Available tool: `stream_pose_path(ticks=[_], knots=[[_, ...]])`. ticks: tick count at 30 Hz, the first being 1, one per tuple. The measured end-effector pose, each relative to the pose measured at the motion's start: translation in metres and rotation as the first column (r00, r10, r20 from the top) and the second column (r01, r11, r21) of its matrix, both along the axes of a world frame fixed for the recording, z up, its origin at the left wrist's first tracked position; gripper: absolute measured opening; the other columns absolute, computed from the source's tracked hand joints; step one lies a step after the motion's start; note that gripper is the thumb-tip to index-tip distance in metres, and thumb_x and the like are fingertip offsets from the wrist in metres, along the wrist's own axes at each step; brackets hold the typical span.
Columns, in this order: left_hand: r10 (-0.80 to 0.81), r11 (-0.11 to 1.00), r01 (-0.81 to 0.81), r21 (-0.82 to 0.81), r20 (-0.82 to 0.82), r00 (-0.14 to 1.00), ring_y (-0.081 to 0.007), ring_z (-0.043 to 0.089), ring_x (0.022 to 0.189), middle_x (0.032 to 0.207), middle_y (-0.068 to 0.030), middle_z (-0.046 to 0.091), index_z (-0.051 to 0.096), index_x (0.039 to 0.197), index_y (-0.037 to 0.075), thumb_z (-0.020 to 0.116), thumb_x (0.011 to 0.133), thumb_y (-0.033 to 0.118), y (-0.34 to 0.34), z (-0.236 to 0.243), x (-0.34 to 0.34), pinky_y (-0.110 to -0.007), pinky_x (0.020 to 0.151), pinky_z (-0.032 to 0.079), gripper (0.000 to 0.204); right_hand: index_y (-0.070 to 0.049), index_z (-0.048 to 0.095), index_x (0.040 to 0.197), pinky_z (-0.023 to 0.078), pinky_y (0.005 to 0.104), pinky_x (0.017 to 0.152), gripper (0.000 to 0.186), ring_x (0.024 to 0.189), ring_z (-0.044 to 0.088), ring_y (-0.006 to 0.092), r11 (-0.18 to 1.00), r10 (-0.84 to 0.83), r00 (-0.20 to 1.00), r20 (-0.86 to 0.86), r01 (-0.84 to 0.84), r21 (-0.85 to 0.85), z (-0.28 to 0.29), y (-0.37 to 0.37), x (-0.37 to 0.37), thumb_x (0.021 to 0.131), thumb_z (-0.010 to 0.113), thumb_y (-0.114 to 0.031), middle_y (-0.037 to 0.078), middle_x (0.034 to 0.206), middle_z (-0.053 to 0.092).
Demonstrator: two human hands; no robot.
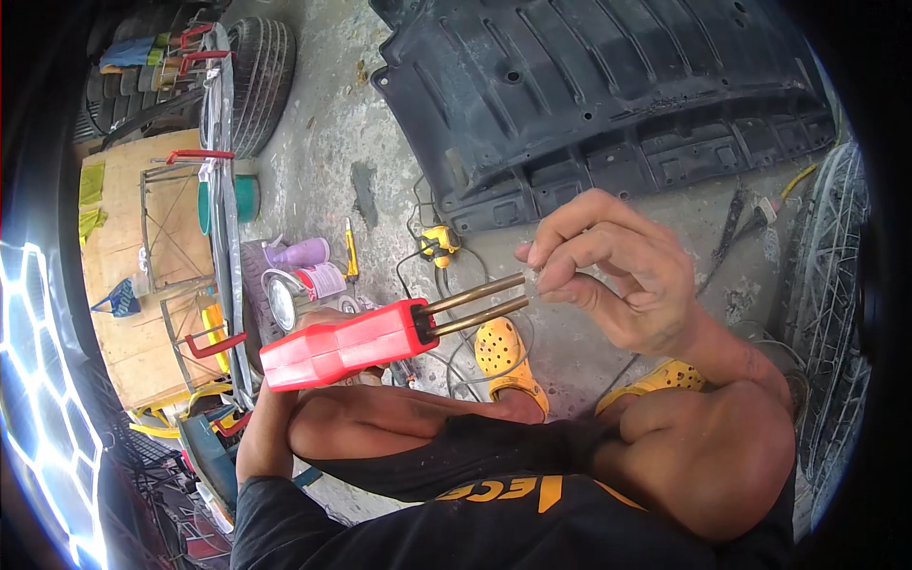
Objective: Using a hot stapler tool to repair a crack in a black plastic automotive panel.
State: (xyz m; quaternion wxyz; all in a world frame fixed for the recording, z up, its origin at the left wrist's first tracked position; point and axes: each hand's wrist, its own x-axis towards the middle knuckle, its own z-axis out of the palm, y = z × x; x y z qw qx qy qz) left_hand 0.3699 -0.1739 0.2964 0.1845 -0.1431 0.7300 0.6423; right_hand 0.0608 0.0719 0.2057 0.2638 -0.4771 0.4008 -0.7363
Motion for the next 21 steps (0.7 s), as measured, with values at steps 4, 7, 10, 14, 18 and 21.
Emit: stream_pose_path(ticks=[4,7,10,14,18,21], knots=[[-0.004,0.999,0.003,0.032,0.003,1.000,-0.0220,0.070,0.078,0.086,-0.0092,0.070,0.067,0.097,0.003,0.081,0.085,0.014,0.023,-0.011,-0.010,-0.036,0.071,0.054,0.022,0.000,0.067,0.094,0.055,0.0308,0.076,0.019,0.089,0.068,0.0211,1.000,0.007,1.000,-0.023,-0.008,-0.026,0.000,-0.001,-0.001,0.080,0.074,0.011,0.011,0.101,0.067],[0.003,0.998,-0.003,0.065,0.001,1.000,-0.0220,0.070,0.078,0.086,-0.0092,0.070,0.067,0.098,0.003,0.081,0.085,0.014,0.023,-0.007,-0.009,-0.036,0.071,0.054,0.022,0.000,0.066,0.094,0.055,0.0307,0.075,0.019,0.089,0.068,0.0211,0.999,0.010,0.999,-0.036,-0.011,-0.039,0.001,-0.002,-0.001,0.080,0.074,0.010,0.011,0.102,0.066],[0.011,0.994,-0.010,0.105,-0.005,1.000,-0.0219,0.070,0.078,0.086,-0.0093,0.070,0.067,0.098,0.002,0.081,0.085,0.013,0.022,-0.007,-0.009,-0.036,0.071,0.054,0.022,0.001,0.066,0.094,0.055,0.0306,0.075,0.019,0.089,0.068,0.0210,0.999,0.001,0.998,-0.062,-0.003,-0.033,0.003,-0.001,-0.003,0.080,0.074,0.010,0.011,0.101,0.066],[0.029,0.988,-0.026,0.150,-0.013,1.000,-0.0219,0.070,0.078,0.086,-0.0093,0.070,0.066,0.098,0.002,0.081,0.085,0.013,0.021,-0.005,-0.007,-0.036,0.070,0.054,0.022,0.001,0.066,0.094,0.055,0.0303,0.075,0.019,0.089,0.067,0.0208,0.999,-0.018,0.993,-0.114,0.014,-0.035,0.005,0.000,-0.004,0.080,0.074,0.010,0.011,0.101,0.066],[0.046,0.981,-0.043,0.189,-0.013,0.999,-0.0219,0.070,0.077,0.086,-0.0094,0.069,0.066,0.098,0.002,0.081,0.085,0.013,0.015,0.002,-0.002,-0.036,0.070,0.054,0.023,0.001,0.066,0.095,0.055,0.0305,0.075,0.018,0.089,0.068,0.0214,0.999,-0.020,0.993,-0.117,0.017,-0.030,0.008,0.001,-0.004,0.081,0.073,0.009,0.011,0.101,0.065],[0.047,0.975,-0.044,0.217,-0.012,0.999,-0.0218,0.070,0.077,0.086,-0.0094,0.069,0.066,0.099,0.002,0.081,0.085,0.012,0.018,-0.003,-0.010,-0.036,0.070,0.054,0.023,0.000,0.067,0.095,0.055,0.0310,0.075,0.017,0.088,0.068,0.0220,1.000,-0.004,0.998,-0.055,0.004,-0.004,0.010,0.003,-0.002,0.082,0.073,0.008,0.011,0.099,0.065]])
